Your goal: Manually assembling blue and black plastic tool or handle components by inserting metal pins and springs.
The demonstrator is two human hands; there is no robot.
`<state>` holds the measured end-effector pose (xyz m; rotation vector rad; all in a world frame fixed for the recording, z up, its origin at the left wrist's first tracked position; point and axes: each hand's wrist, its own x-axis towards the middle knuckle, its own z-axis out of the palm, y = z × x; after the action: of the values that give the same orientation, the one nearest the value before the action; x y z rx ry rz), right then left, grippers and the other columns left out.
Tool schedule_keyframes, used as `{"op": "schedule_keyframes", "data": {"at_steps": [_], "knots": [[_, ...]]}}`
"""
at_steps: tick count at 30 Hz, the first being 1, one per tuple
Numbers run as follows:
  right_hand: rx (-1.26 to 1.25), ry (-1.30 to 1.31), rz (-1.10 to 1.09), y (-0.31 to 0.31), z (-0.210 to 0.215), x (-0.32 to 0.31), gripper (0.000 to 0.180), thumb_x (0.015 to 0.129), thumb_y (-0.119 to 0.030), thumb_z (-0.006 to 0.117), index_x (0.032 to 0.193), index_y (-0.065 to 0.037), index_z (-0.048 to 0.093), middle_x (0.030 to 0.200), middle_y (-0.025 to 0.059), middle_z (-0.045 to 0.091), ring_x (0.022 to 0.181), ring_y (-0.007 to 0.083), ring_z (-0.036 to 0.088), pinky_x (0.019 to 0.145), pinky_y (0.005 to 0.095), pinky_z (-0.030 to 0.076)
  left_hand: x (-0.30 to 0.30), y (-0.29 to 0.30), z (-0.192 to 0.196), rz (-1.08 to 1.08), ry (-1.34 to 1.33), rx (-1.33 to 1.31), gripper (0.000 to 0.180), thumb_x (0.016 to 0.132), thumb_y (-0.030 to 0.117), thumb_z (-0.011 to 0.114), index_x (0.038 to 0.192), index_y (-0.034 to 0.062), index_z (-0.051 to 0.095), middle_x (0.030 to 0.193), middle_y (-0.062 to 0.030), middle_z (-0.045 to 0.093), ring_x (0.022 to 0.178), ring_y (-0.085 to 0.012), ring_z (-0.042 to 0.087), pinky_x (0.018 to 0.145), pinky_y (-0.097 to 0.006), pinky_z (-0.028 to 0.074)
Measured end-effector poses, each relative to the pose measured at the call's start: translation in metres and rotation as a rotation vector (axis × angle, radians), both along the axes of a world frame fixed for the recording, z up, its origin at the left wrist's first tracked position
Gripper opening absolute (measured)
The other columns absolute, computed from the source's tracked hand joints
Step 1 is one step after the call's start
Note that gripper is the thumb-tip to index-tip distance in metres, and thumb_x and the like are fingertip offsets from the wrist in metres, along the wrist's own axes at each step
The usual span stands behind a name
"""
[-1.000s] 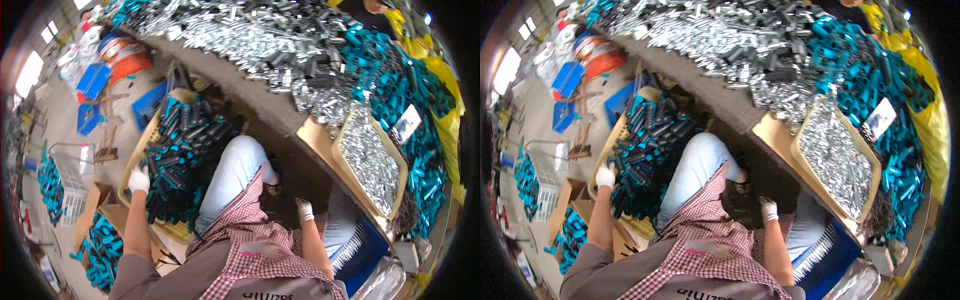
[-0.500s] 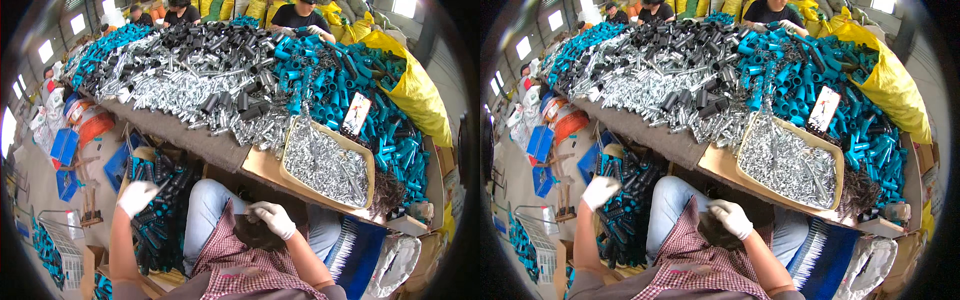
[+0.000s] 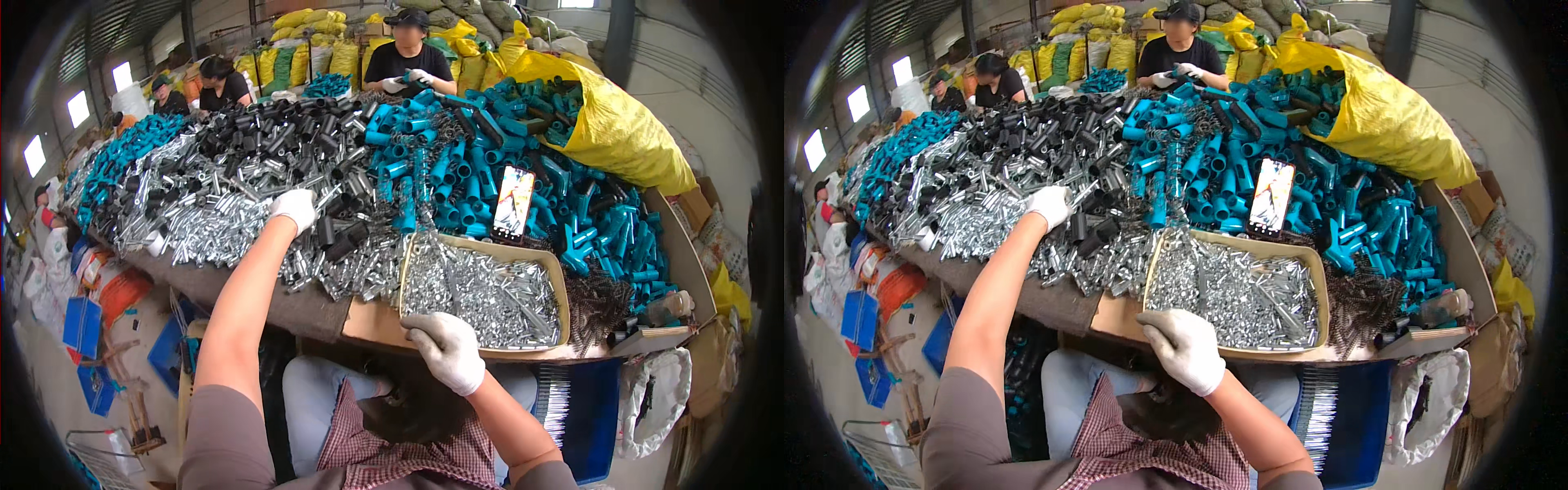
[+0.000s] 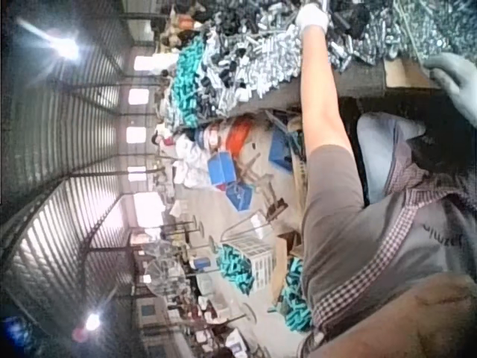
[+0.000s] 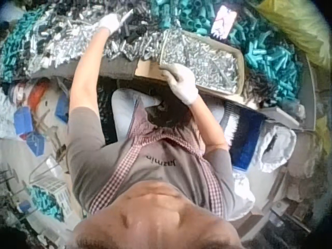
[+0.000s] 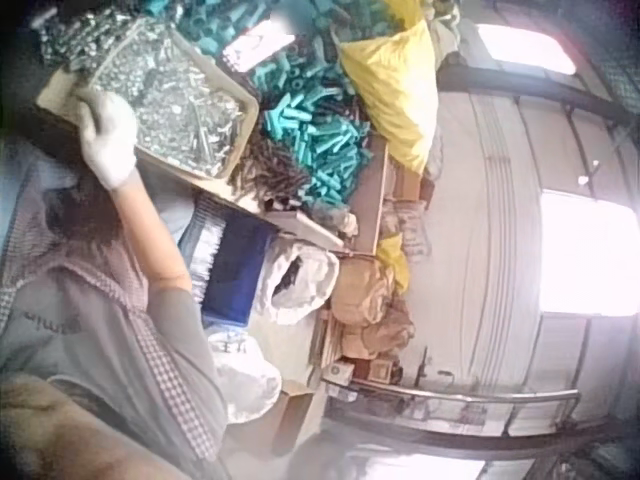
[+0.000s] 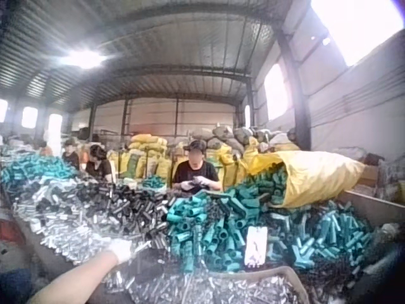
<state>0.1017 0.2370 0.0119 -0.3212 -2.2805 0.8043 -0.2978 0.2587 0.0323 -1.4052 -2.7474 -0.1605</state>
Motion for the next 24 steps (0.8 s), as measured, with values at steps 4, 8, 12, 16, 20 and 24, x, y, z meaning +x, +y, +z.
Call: {"op": "schedule_keyframes", "data": {"at_steps": [4, 8, 12, 16, 20, 24], "knots": [[-0.034, 0.071, -0.082, 0.007, -0.011, 0.0, 0.015, 0.087, -0.008, 0.067, 0.1, -0.005, 0.073, 0.085, 0.0129, 0.07, 0.078, 0.0306, 0.068, 0.071, 0.0387, 0.054, -0.037, 0.006, -0.019, -0.124, -0.108, 0.093, 0.043, 0.079, 0.023, 0.067, 0.12, 0.0114, 0.071, 0.105, -0.0175, 0.073, 0.099, -0.0337, 0.069, 0.09, -0.038, 0.053], [-0.1, 0.107, -0.155, 0.007, -0.013, 0.003, 0.015, 0.085, -0.004, 0.066, 0.098, -0.005, 0.073, 0.081, 0.0132, 0.069, 0.073, 0.0306, 0.068, 0.069, 0.0383, 0.054, -0.044, -0.004, 0.0, -0.134, -0.782, 0.418, 0.041, 0.084, 0.016, 0.065, 0.122, 0.0034, 0.068, 0.088, -0.0097, 0.072, 0.074, -0.0117, 0.064, 0.066, -0.028, 0.054], [-0.158, 0.159, -0.13, 0.008, -0.018, 0.007, 0.017, 0.082, 0.0, 0.065, 0.097, -0.004, 0.072, 0.078, 0.0133, 0.068, 0.07, 0.0302, 0.067, 0.066, 0.0381, 0.053, -0.092, -0.049, 0.015, -0.133, -1.096, 0.912, 0.052, 0.086, 0.006, 0.063, 0.137, 0.0052, 0.054, 0.111, -0.0122, 0.068, 0.08, -0.0135, 0.064, 0.068, -0.029, 0.056], [-0.127, 0.169, -0.093, 0.008, -0.016, 0.005, 0.018, 0.08, 0.001, 0.065, 0.096, -0.004, 0.072, 0.076, 0.0123, 0.068, 0.068, 0.0302, 0.066, 0.065, 0.038, 0.052, -0.142, -0.078, 0.005, -0.057, -1.167, 1.149, 0.034, 0.086, 0.011, 0.068, 0.119, 0.0055, 0.059, 0.081, -0.003, 0.062, 0.065, -0.011, 0.055, 0.058, -0.031, 0.05], [-0.082, 0.13, -0.103, 0.009, -0.012, 0.008, 0.021, 0.075, 0.002, 0.066, 0.093, -0.005, 0.073, 0.075, 0.0112, 0.069, 0.066, 0.0289, 0.066, 0.062, 0.0374, 0.051, -0.157, -0.071, -0.004, 0.396, -0.443, 0.919, 0.026, 0.078, 0.025, 0.077, 0.091, 0.0031, 0.072, 0.074, -0.0098, 0.069, 0.071, -0.0203, 0.066, 0.066, -0.037, 0.052], [-0.07, 0.093, -0.102, 0.009, -0.005, 0.007, 0.021, 0.073, 0.001, 0.066, 0.092, -0.005, 0.073, 0.074, 0.0097, 0.069, 0.064, 0.0282, 0.065, 0.061, 0.0375, 0.051, -0.158, -0.047, -0.003, 0.478, 0.057, 0.303, 0.038, 0.086, 0.041, 0.065, 0.108, 0.01, 0.072, 0.114, -0.0198, 0.069, 0.107, -0.0396, 0.066, 0.09, -0.049, 0.052]]}}
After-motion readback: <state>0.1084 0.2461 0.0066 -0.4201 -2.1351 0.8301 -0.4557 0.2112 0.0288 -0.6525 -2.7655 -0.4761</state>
